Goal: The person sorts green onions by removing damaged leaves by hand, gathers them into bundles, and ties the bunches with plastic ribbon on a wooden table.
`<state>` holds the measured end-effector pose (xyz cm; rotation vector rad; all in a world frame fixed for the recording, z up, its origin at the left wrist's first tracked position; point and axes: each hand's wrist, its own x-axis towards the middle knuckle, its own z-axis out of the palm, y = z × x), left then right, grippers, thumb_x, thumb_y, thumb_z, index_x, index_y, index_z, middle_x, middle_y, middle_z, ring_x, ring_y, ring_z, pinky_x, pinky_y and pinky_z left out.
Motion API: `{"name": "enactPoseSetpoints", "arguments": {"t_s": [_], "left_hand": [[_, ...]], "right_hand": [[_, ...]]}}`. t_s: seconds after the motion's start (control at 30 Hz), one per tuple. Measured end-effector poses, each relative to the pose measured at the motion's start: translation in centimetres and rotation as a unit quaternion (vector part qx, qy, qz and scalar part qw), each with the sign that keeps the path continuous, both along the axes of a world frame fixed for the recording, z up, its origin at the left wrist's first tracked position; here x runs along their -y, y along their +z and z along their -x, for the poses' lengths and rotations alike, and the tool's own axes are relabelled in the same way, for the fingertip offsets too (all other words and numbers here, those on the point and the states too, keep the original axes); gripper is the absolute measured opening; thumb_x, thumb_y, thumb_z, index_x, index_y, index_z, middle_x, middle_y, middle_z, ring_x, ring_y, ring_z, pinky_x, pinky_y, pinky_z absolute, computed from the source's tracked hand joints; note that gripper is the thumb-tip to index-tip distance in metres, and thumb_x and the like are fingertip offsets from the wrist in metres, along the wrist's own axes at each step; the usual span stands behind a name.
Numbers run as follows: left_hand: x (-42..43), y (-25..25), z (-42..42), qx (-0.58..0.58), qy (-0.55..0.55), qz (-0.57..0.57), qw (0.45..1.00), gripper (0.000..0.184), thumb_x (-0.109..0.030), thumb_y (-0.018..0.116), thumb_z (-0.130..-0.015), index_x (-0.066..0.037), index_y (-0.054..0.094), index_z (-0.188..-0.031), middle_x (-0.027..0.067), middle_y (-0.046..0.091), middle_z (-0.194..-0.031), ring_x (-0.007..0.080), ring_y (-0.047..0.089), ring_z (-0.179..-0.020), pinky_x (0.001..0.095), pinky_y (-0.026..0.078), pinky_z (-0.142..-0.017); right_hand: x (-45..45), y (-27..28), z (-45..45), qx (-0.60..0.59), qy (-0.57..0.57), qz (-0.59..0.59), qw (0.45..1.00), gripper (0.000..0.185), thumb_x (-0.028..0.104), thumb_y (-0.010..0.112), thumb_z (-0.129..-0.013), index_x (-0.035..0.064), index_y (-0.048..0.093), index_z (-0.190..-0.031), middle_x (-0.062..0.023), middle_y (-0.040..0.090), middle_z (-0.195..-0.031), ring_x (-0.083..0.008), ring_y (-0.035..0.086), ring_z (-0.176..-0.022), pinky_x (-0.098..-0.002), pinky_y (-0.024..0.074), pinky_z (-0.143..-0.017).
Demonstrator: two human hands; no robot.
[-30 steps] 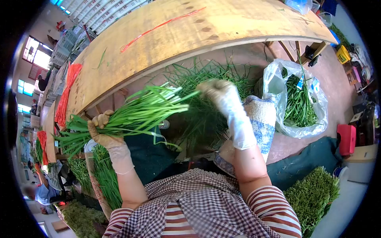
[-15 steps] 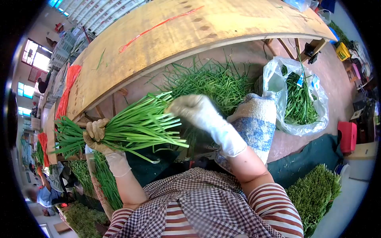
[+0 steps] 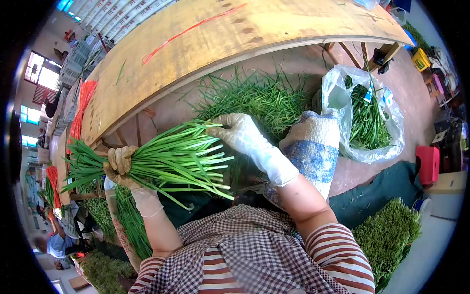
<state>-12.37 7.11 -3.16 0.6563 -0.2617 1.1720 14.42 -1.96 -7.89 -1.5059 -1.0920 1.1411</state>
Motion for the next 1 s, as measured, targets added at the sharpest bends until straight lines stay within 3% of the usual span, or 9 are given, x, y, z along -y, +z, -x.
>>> {"name": "enactPoseSetpoints", "arguments": {"t_s": [0.17,0.27,0.37,0.53,0.57,0.7,0.83,0.87,1.0], "left_hand": [[0.0,-0.2,2.3,0.047,0.016,0.062,0.997,0.034,-0.017,0.06,-0.089,-0.015,0.039,-0.063,-0.0046,0.036,-0.051,0.0081,0.037,-0.047,0.0276,0.042,-0.08],[0.0,0.2,2.6,0.068,-0.02,0.123,0.99,0.032,-0.014,0.061,-0.088,-0.014,0.04,-0.063,-0.0054,0.036,-0.051,0.0081,0.037,-0.048,0.0287,0.044,-0.079],[-0.4,-0.5,2.0,0.043,-0.001,0.206,0.978,0.032,-0.014,0.06,-0.089,-0.014,0.041,-0.064,-0.004,0.04,-0.054,0.0103,0.042,-0.053,0.0298,0.044,-0.08],[0.2,-0.7,0.5,-0.157,0.227,0.339,0.899,0.024,-0.015,0.055,-0.093,-0.007,0.051,-0.07,0.0025,0.052,-0.064,0.0153,0.054,-0.067,0.0347,0.045,-0.091],[-0.1,-1.5,1.7,-0.194,0.234,0.34,0.89,0.023,-0.017,0.053,-0.094,-0.007,0.053,-0.073,0.0042,0.056,-0.069,0.0172,0.056,-0.072,0.0366,0.045,-0.092],[0.9,-0.4,3.4,-0.347,0.272,0.286,0.851,0.022,-0.023,0.049,-0.096,-0.007,0.057,-0.083,0.0088,0.064,-0.084,0.023,0.063,-0.09,0.043,0.048,-0.092],[-0.2,-1.1,5.0,-0.279,0.204,0.353,0.869,0.019,-0.024,0.048,-0.096,-0.012,0.058,-0.085,0.0027,0.066,-0.09,0.023,0.065,-0.089,0.0438,0.056,-0.078],[0.0,-1.2,4.8,-0.304,0.2,0.308,0.879,0.018,-0.024,0.048,-0.096,-0.014,0.059,-0.084,-0.0005,0.066,-0.09,0.02,0.066,-0.081,0.0372,0.059,-0.065],[0.6,-1.4,2.7,-0.306,0.219,0.325,0.868,0.019,-0.025,0.05,-0.095,-0.014,0.058,-0.082,-0.0014,0.066,-0.09,0.0197,0.065,-0.084,0.0391,0.059,-0.066]], "right_hand": [[-0.7,-3.2,-5.8,0.111,-0.276,-0.016,0.955,0.017,0.012,0.068,-0.083,0.0027,0.07,-0.097,-0.0125,0.07,-0.082,-0.0179,0.067,-0.074,-0.0295,0.0527,-0.069],[0.1,-1.5,-7.3,0.371,-0.142,-0.156,0.904,0.036,0.004,0.067,-0.077,0.0095,0.065,-0.113,-0.0115,0.068,-0.106,-0.0245,0.066,-0.096,-0.0341,0.0518,-0.085],[0.4,1.8,-2.3,0.107,0.06,-0.339,0.933,0.048,0.007,0.067,-0.081,0.0079,0.055,-0.128,-0.0073,0.062,-0.123,-0.0245,0.059,-0.111,-0.0346,0.0458,-0.096],[1.3,0.1,-1.5,-0.295,0.185,-0.156,0.924,0.035,0.012,0.066,-0.087,-0.0011,0.059,-0.118,-0.0106,0.067,-0.108,-0.0128,0.06,-0.099,-0.0272,0.0481,-0.089],[1.9,0.6,-2.1,-0.108,0.122,-0.17,0.972,0.026,0.015,0.064,-0.089,0.0008,0.063,-0.111,-0.0084,0.068,-0.099,-0.0134,0.062,-0.093,-0.0273,0.0492,-0.087],[0.8,1.4,-6.7,-0.394,0.047,-0.357,0.846,0.027,0.016,0.067,-0.087,0.0044,0.063,-0.11,-0.0082,0.069,-0.1,-0.015,0.064,-0.092,-0.0276,0.0486,-0.087],[0.3,1.9,-4.6,-0.056,-0.103,-0.237,0.964,0.051,0.02,0.067,-0.087,0.0129,0.049,-0.135,-0.0121,0.054,-0.132,-0.0205,0.052,-0.118,-0.0328,0.044,-0.098],[1.0,2.9,-3.3,-0.218,-0.044,-0.173,0.96,0.059,0.015,0.065,-0.088,0.0185,0.041,-0.141,-0.0108,0.043,-0.142,-0.0193,0.042,-0.128,-0.0323,0.0416,-0.102],[-0.1,1.8,-1.7,-0.268,-0.089,-0.137,0.949,0.018,0.011,0.066,-0.087,0.002,0.069,-0.102,-0.0068,0.071,-0.089,-0.012,0.065,-0.074,-0.0243,0.0539,-0.072]]}}
